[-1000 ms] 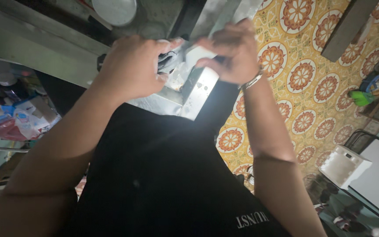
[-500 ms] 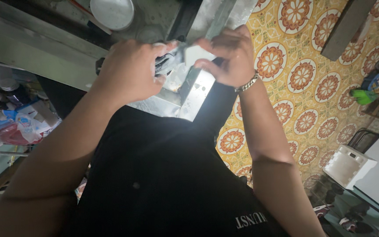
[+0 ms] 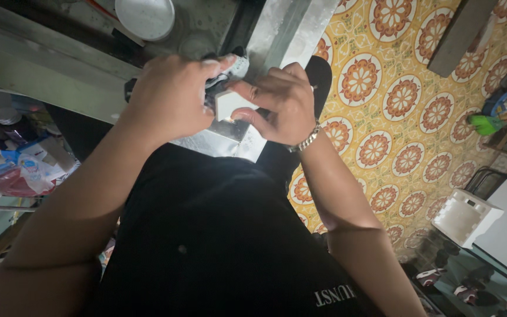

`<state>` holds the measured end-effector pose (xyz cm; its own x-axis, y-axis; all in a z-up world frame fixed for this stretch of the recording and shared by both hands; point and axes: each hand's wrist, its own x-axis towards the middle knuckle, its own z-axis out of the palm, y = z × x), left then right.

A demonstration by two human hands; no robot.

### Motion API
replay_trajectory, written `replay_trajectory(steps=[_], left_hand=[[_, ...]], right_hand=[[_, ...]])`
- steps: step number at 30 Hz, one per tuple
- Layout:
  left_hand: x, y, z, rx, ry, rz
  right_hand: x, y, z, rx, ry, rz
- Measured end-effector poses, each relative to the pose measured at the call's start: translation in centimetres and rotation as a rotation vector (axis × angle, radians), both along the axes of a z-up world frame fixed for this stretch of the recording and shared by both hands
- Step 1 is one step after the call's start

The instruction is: The person cleans a pair of black shoes by applying a white cleaning paste with a brush and then rinsing them under a faucet in a sink.

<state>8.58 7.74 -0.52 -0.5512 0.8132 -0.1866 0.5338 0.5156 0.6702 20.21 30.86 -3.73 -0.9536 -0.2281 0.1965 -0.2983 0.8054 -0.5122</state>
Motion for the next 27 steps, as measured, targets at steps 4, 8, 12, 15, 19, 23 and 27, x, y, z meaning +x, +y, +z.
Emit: replay_trajectory(steps=[4,8,12,15,19,23,27], left_hand=[[0.3,-0.4,-0.4,0.056,0.031,0.017],[0.3,-1.1,-1.1,0.102,0.030,0.021],[1.1,-2.4,-0.7,0.158,0.091,-0.038],[2.1,-2.5,-0.4,0.267,0.174,-0.031],[2.0,-2.5,-0.2,0.223,0.150,-0.046],[2.6,-2.3,0.2,0.262,0.182,-0.028],[2.1,-2.2,0.1,0.248,0.130,-0.033]], right_hand=[[-1.7,2.0,0.4,0.001,0.034,-0.047],[-0.9,0.5,0.9,0.016,0.084,-0.024],[-0.5,2.3,1.4,-0.038,0.035,0.025],[-0.5,3.5,1.5,-0.051,0.051,0.004],[0.9,1.6,1.3,-0.118,0.083,0.174],[0.0,3.6,1.0,-0.177,0.052,0.067],[0.1,3.1,1.0,-0.124,0.057,0.106]])
